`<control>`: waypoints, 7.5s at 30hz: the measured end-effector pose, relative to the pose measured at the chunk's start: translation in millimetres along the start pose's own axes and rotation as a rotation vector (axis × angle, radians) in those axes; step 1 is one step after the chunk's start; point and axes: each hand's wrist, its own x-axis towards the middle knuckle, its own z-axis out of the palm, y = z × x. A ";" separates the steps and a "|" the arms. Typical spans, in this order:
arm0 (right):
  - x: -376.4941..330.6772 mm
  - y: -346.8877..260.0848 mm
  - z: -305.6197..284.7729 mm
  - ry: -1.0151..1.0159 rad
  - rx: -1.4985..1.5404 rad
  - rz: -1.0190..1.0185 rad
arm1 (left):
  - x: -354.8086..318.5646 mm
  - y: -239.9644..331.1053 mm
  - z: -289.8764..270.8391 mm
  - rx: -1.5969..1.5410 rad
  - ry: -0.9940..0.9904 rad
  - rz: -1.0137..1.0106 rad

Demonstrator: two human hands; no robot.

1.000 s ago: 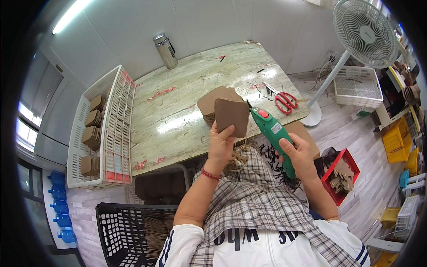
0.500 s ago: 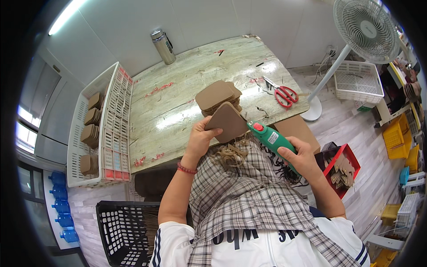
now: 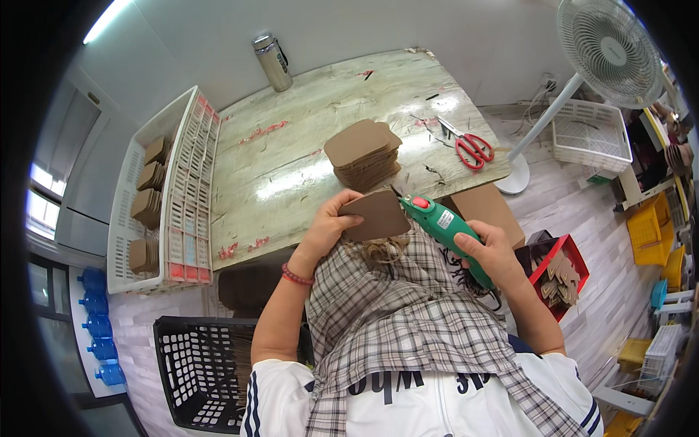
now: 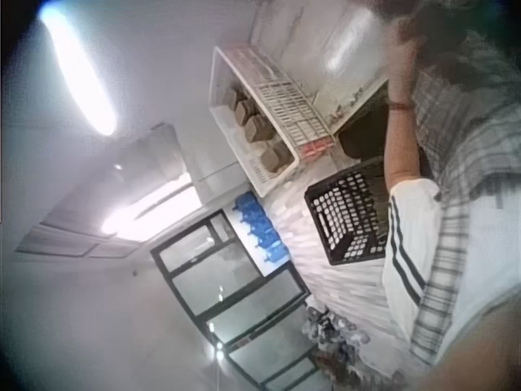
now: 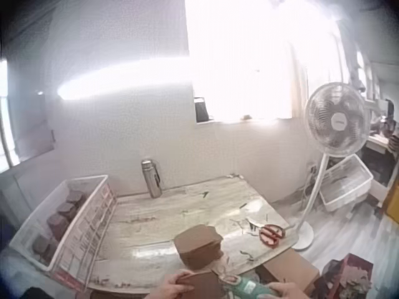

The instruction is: The person uses a green rotary tool to trim the edges of brown cardboard pieces. They pick up each piece from a stack, smooth the edges with the tool, and place the finished pieces into a black basket. The process is repeated for multiple pieces throughout the clip.

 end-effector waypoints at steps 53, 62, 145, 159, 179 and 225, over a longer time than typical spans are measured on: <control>18.9 40.4 18.3 0.053 -0.076 0.013 | -15.8 -68.0 -153.5 1.219 0.815 -0.051; 12.4 45.0 17.6 0.101 -0.044 0.035 | 105.2 -2.4 -63.6 1.279 0.433 0.141; -2.9 -0.6 -0.6 0.000 0.006 0.016 | -10.9 16.8 4.9 0.130 0.146 0.001; -2.3 -6.9 2.4 -0.142 -0.059 0.086 | -17.0 22.0 -14.5 -0.118 0.236 -0.023; 22.3 8.9 36.2 -0.196 -0.063 0.033 | -25.2 19.8 7.8 0.022 -0.065 -0.259; 16.6 6.0 27.9 0.202 0.024 -0.109 | 65.7 13.1 58.2 -1.125 0.516 0.353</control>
